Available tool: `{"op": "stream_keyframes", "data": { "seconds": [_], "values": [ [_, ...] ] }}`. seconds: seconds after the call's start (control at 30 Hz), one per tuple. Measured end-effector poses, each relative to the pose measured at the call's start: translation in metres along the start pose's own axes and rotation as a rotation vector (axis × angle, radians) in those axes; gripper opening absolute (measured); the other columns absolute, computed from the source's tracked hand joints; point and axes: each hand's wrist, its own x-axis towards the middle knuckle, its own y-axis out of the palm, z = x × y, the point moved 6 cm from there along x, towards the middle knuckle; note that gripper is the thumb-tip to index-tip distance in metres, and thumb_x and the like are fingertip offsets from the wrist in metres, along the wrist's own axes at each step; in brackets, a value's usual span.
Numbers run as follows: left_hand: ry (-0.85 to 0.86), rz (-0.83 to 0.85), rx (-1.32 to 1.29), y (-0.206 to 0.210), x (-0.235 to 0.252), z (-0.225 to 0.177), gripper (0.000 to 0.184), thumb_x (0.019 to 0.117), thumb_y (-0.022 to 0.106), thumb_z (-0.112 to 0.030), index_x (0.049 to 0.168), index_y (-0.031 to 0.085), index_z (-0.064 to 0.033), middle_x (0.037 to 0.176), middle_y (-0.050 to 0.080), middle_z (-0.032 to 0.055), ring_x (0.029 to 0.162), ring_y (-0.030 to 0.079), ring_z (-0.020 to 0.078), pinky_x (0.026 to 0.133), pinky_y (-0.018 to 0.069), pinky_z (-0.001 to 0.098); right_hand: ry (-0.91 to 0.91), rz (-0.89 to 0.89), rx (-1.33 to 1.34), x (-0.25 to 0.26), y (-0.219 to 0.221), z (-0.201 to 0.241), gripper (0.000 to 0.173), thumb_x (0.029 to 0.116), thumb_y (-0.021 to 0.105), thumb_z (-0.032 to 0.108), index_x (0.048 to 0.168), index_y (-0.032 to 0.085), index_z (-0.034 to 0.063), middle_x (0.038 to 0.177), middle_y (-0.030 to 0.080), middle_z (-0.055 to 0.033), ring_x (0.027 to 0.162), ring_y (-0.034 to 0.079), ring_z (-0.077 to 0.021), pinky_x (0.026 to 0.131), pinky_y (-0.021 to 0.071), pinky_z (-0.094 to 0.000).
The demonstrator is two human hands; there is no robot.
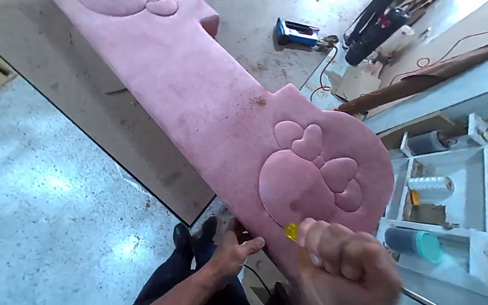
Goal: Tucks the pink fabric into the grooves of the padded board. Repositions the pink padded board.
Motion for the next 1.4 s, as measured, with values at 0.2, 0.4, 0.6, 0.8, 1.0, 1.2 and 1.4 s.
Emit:
{"op": "stream_keyframes", "data": {
  "seconds": [0.2,0.4,0.6,0.8,1.0,1.2,1.4],
  "values": [
    [-0.006,-0.024,-0.009,-0.003,-0.002,0.005,0.074,0.0901,0.076,-0.015,0.145,0.032,0.0076,0.129,0.064,0.0175,0.112,0.069,0.0263,0.092,0.0623,0.0449,-0.088,0.042,-0.007,0.008,-0.002,0.007,0.041,0.099,0.052,0.035,0.06,0.054,0.0227,0.05,0.047,0.0087,0.048,0.053,-0.0067,0.047,0.0476,-0.0263],
    [-0.037,-0.056,0.0,0.0,-0.003,0.007,0.07,0.09,0.075,-0.014,0.144,0.035,0.0065,0.127,0.065,0.0169,0.11,0.069,0.0255,0.09,0.0625,0.0438,-0.148,-0.058,-0.104,-0.003,-0.013,-0.02,0.04,0.1004,0.049,0.019,0.061,0.054,0.0188,0.051,0.052,0.006,0.047,0.056,-0.0077,0.047,0.0493,-0.0262],
    [-0.047,-0.073,0.029,-0.003,-0.002,0.006,0.067,0.0907,0.075,-0.014,0.142,0.039,0.0064,0.124,0.066,0.016,0.108,0.07,0.0247,0.089,0.0624,0.0424,-0.158,-0.011,-0.194,-0.005,-0.014,0.033,0.035,0.1015,0.05,0.03,0.068,0.057,0.0196,0.057,0.054,0.0069,0.054,0.059,-0.0075,0.053,0.054,-0.0277],
    [-0.109,-0.112,0.121,0.003,-0.001,-0.001,0.058,0.0917,0.073,-0.016,0.139,0.046,0.0059,0.123,0.067,0.0179,0.11,0.069,0.0254,0.09,0.0608,0.0433,0.08,-0.087,0.061,-0.005,-0.031,-0.009,0.043,0.0992,0.048,0.026,0.056,0.05,0.0217,0.046,0.042,0.008,0.04,0.046,-0.0076,0.044,0.0459,-0.028],
    [-0.063,-0.31,-0.012,0.017,0.011,-0.016,0.075,0.0891,0.075,-0.005,0.149,0.03,0.0009,0.127,0.062,0.0224,0.109,0.068,0.0286,0.086,0.0625,0.0438,0.226,-0.144,-0.149,-0.039,-0.144,0.082,0.018,0.099,0.053,0.029,0.085,0.062,0.0209,0.057,0.049,0.0069,0.049,0.055,-0.0084,0.05,0.0544,-0.0304],
    [0.043,-0.492,-0.031,0.022,0.017,-0.012,0.097,0.0765,0.088,-0.009,0.149,0.025,-0.0006,0.124,0.063,0.0206,0.107,0.07,0.0266,0.084,0.0639,0.0429,0.473,-0.178,-0.35,-0.078,-0.231,0.035,0.031,0.0826,0.048,-0.002,0.11,0.047,0.0117,0.062,0.057,0.0024,0.05,0.061,-0.0137,0.05,0.0577,-0.0338],
    [0.215,-0.724,-0.097,0.023,0.011,-0.01,0.08,0.0774,0.082,-0.001,0.141,0.035,0.007,0.109,0.069,0.022,0.096,0.073,0.0281,0.082,0.0649,0.0434,0.306,0.083,-0.551,0.012,-0.286,-0.002,0.018,0.085,0.05,-0.004,0.103,0.05,0.0,0.074,0.06,0.0056,0.058,0.06,-0.0023,0.056,0.0556,-0.0214]
  ]
}}
